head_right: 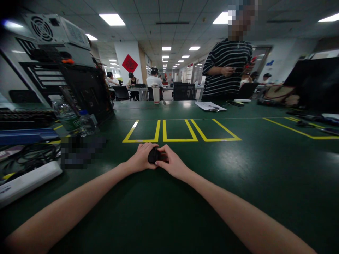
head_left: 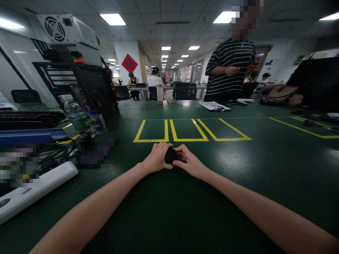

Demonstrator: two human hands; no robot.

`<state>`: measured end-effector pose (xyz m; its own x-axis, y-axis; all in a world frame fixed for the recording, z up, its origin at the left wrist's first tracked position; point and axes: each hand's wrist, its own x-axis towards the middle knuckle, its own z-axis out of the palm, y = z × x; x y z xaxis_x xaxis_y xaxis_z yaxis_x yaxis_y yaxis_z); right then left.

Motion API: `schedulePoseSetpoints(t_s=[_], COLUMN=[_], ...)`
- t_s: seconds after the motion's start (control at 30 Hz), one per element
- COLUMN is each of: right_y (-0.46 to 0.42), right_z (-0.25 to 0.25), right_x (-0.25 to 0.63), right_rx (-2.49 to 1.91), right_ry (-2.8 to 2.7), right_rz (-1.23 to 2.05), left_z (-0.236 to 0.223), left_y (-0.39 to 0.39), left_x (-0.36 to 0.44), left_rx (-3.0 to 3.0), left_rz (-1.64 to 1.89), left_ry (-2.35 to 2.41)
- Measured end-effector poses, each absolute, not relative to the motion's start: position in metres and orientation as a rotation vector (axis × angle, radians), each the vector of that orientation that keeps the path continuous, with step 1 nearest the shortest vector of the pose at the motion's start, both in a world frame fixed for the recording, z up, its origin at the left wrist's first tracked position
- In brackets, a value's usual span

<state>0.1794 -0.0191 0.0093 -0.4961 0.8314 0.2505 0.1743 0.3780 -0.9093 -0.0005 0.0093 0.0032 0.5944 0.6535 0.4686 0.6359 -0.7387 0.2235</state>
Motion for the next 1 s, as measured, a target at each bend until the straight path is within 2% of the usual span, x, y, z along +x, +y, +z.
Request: schedulePoseSetpoints(t_s=[1.0], right_y=[-0.0146], right_z=[0.0079], right_x=[0.1780], right_rx=[-0.949], right_ry=[-1.822], right_rz=[1.190], left_z=[0.0065], left_y=[0.0070], left_x=[0.0003], left_rx=[2.754], left_rz=[0.817], left_ry=[1.130])
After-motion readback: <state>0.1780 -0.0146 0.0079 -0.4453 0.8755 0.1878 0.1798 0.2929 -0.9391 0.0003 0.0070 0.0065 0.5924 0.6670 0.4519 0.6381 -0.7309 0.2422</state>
